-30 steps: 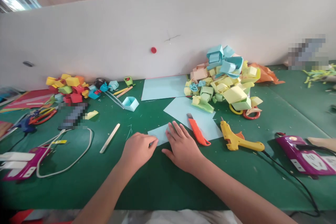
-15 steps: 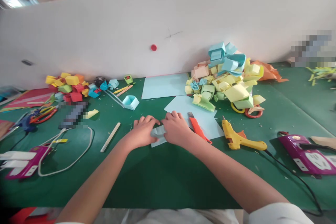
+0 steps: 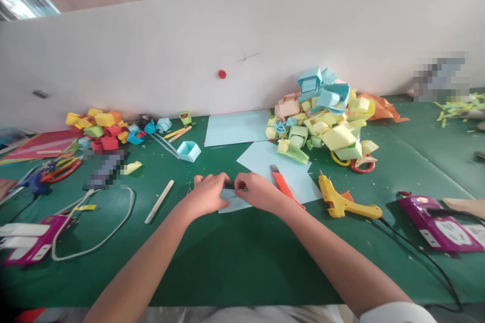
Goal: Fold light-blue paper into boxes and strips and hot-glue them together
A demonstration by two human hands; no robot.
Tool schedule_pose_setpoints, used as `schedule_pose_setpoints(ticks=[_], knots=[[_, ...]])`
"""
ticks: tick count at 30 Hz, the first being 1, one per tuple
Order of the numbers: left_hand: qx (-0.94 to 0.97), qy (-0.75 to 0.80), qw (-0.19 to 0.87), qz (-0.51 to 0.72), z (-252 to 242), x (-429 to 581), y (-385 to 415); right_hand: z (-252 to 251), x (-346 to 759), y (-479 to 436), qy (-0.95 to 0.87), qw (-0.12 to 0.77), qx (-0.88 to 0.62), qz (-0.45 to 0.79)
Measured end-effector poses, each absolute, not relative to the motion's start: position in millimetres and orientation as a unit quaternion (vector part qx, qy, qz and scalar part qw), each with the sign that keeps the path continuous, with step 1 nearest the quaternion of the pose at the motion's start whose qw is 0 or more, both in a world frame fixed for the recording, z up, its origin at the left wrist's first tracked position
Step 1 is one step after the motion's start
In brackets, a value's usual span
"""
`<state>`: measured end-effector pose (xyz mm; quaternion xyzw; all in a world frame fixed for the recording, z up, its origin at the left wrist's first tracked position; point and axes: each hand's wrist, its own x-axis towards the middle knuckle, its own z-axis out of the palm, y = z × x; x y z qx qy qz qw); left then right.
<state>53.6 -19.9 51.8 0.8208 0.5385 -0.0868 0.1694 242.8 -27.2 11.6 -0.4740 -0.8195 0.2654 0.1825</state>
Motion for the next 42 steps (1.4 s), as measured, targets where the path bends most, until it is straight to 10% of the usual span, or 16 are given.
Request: schedule_pose_setpoints(ticks=[24,42], knots=[[0.872,0.479,-0.055,0.076,1,56,-99,-25,269,-92,-0.901,0.229,-0.352,0.108],[0.888,0.454,0.031,0.063,-18,31,-118,-20,251,-119,-0.891,0.129,-0.433,0.051]])
